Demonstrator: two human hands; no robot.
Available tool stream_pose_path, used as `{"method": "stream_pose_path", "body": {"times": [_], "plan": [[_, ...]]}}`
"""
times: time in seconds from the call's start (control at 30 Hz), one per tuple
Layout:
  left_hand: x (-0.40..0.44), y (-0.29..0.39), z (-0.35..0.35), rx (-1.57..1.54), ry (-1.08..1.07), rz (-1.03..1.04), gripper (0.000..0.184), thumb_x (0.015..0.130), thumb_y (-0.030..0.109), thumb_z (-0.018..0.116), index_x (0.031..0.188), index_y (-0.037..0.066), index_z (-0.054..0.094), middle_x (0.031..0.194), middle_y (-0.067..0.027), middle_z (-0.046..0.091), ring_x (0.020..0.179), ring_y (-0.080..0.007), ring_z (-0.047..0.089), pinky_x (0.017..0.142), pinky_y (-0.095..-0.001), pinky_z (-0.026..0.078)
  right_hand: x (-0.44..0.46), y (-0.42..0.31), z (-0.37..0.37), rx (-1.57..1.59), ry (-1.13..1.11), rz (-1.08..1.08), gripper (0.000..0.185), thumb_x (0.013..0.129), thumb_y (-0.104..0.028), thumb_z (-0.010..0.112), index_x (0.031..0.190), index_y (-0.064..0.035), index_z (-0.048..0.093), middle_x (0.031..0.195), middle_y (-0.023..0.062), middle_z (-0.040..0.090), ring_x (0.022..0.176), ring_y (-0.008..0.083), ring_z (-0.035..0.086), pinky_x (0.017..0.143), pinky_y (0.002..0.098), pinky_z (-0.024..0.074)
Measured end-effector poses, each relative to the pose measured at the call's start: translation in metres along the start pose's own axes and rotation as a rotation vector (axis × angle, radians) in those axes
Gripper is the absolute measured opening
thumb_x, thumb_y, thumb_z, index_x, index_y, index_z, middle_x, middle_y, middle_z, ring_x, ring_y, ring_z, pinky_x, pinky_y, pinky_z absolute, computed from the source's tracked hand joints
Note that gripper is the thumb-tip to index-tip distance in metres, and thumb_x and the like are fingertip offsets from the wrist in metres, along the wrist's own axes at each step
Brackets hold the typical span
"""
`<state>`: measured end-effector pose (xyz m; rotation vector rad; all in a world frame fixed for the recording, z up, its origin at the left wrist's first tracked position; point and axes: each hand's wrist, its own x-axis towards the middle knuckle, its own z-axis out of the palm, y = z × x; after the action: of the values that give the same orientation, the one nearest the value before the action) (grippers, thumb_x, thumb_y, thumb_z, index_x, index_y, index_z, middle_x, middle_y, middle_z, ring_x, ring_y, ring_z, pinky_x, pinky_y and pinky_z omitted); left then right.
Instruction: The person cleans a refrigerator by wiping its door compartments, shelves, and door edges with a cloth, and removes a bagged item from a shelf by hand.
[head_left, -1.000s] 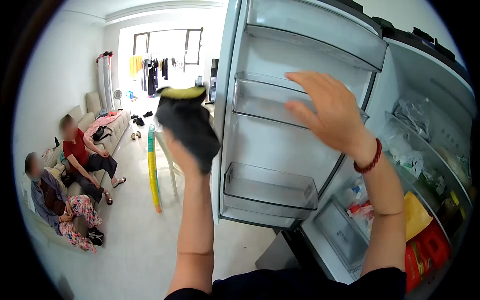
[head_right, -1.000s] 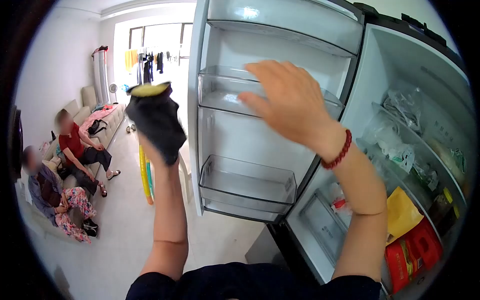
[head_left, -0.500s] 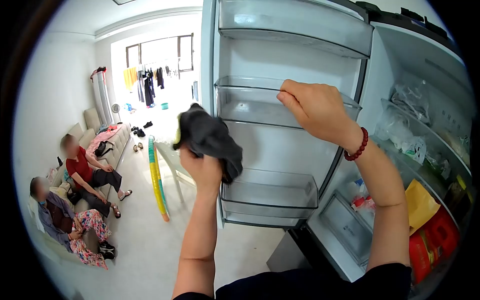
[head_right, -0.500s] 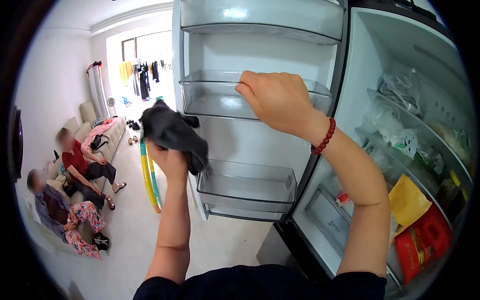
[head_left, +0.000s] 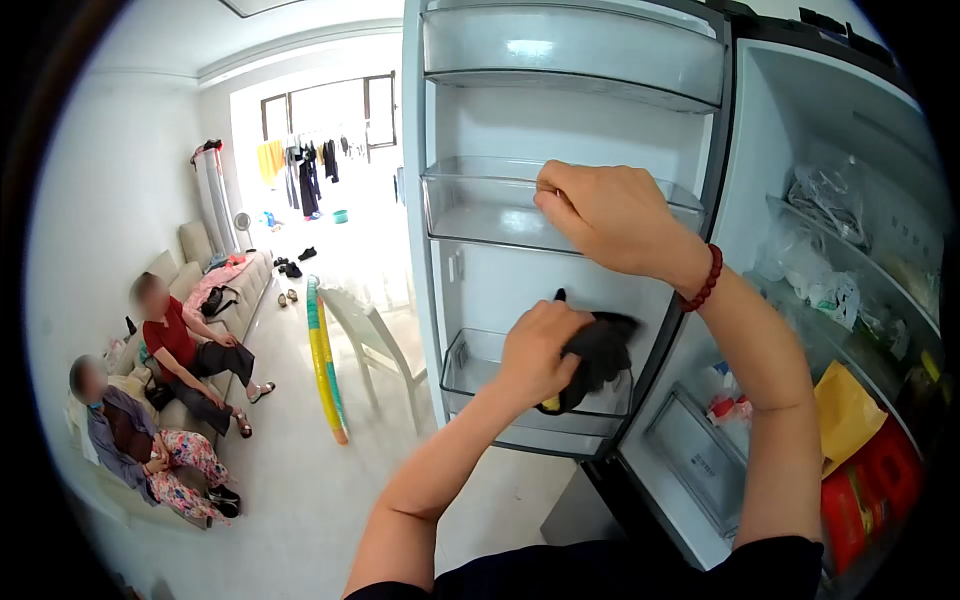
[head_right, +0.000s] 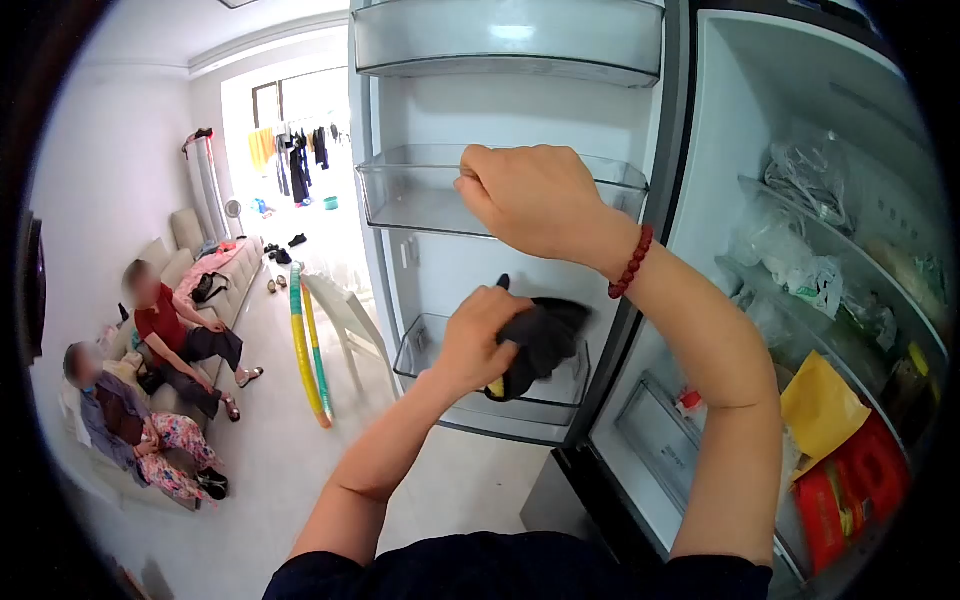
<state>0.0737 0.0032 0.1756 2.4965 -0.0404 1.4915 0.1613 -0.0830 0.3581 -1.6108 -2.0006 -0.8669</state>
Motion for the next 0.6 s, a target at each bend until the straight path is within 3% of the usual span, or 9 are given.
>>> {"method": "stream_pose_path", "body": {"times": [0.17, 0.23, 0.3, 0.33, 0.37, 0.43, 0.53, 0.6], "plan": [[0.007, 0.007, -0.041, -0.161, 0.519, -0.171, 0.041, 0.066, -0.004, 0.059, 0.107, 0.002, 0.059, 0.1, -0.0158, 0.058, 0.097, -0.0334, 0.057, 0.088, -0.0384, 0.046, -0.007, 0.006, 0.006, 0.027, 0.056, -0.047, 0.026, 0.094, -0.029, 0.053, 0.094, -0.0054, 0.064, 0.069, 0.0082, 0.066, 0.062, 0.0293, 0.063, 0.058, 0.0406, 0.0463], [0.014, -0.005, -0.063, -0.045, 0.788, -0.069, 0.039, 0.068, -0.004, 0.058, 0.106, 0.002, 0.059, 0.098, -0.0164, 0.057, 0.096, -0.0324, 0.057, 0.086, -0.0377, 0.046, -0.008, -0.001, -0.002, 0.007, 0.016, -0.01, 0.032, 0.094, -0.033, 0.051, 0.096, -0.0047, 0.066, 0.076, 0.0099, 0.07, 0.068, 0.0313, 0.066, 0.062, 0.0424, 0.0508], [0.033, -0.014, -0.092, 0.34, 0.932, -0.028, 0.037, 0.069, -0.003, 0.058, 0.105, 0.001, 0.059, 0.096, -0.017, 0.056, 0.09, -0.0335, 0.057, 0.084, -0.0389, 0.046, -0.01, -0.003, -0.006, 0.013, -0.023, 0.007, 0.03, 0.093, -0.031, 0.051, 0.096, -0.0047, 0.066, 0.077, 0.0107, 0.07, 0.069, 0.0314, 0.066, 0.063, 0.0427, 0.0505], [0.044, -0.019, -0.099, 0.443, 0.882, -0.051, 0.037, 0.067, -0.002, 0.059, 0.104, 0.001, 0.059, 0.092, -0.0154, 0.056, 0.085, -0.0336, 0.056, 0.081, -0.0405, 0.045, -0.01, -0.004, -0.008, 0.015, -0.041, 0.017, 0.03, 0.092, -0.03, 0.051, 0.097, -0.0046, 0.066, 0.077, 0.0112, 0.07, 0.069, 0.0315, 0.066, 0.063, 0.0429, 0.0504], [0.054, -0.018, -0.093, 0.285, 0.881, -0.081, 0.036, 0.066, -0.001, 0.061, 0.102, 0.002, 0.059, 0.089, -0.0128, 0.056, 0.083, -0.0344, 0.055, 0.079, -0.0436, 0.044, -0.012, -0.003, -0.007, 0.02, -0.033, 0.015, 0.029, 0.092, -0.029, 0.051, 0.097, -0.0047, 0.066, 0.078, 0.0116, 0.07, 0.07, 0.0313, 0.066, 0.064, 0.0428, 0.0503], [0.055, -0.001, -0.077, 0.455, 0.724, 0.023, 0.035, 0.066, 0.001, 0.064, 0.1, 0.004, 0.06, 0.087, -0.0112, 0.056, 0.084, -0.0337, 0.055, 0.074, -0.0427, 0.044, -0.012, 0.0, -0.008, 0.027, -0.012, 0.0, 0.027, 0.09, -0.027, 0.051, 0.098, -0.0047, 0.065, 0.079, 0.0125, 0.07, 0.071, 0.0309, 0.066, 0.065, 0.0428, 0.0501], [0.042, 0.021, -0.051, 0.307, 0.537, 0.053, 0.034, 0.065, 0.001, 0.065, 0.099, 0.003, 0.061, 0.087, -0.0143, 0.057, 0.082, -0.0354, 0.056, 0.073, -0.0382, 0.047, -0.013, 0.006, -0.006, 0.051, 0.004, -0.041, 0.027, 0.088, -0.024, 0.051, 0.1, -0.0046, 0.065, 0.077, 0.0126, 0.069, 0.072, 0.0299, 0.067, 0.067, 0.0423, 0.0503], [0.035, 0.023, -0.051, 0.145, 0.459, 0.01, 0.034, 0.065, 0.002, 0.068, 0.099, 0.004, 0.062, 0.087, -0.0127, 0.057, 0.081, -0.033, 0.057, 0.069, -0.0385, 0.046, -0.016, 0.006, -0.013, 0.158, -0.039, -0.04, 0.029, 0.088, -0.026, 0.055, 0.107, -0.0056, 0.065, 0.088, 0.0148, 0.069, 0.082, 0.0319, 0.066, 0.074, 0.0419, 0.0503]]}}
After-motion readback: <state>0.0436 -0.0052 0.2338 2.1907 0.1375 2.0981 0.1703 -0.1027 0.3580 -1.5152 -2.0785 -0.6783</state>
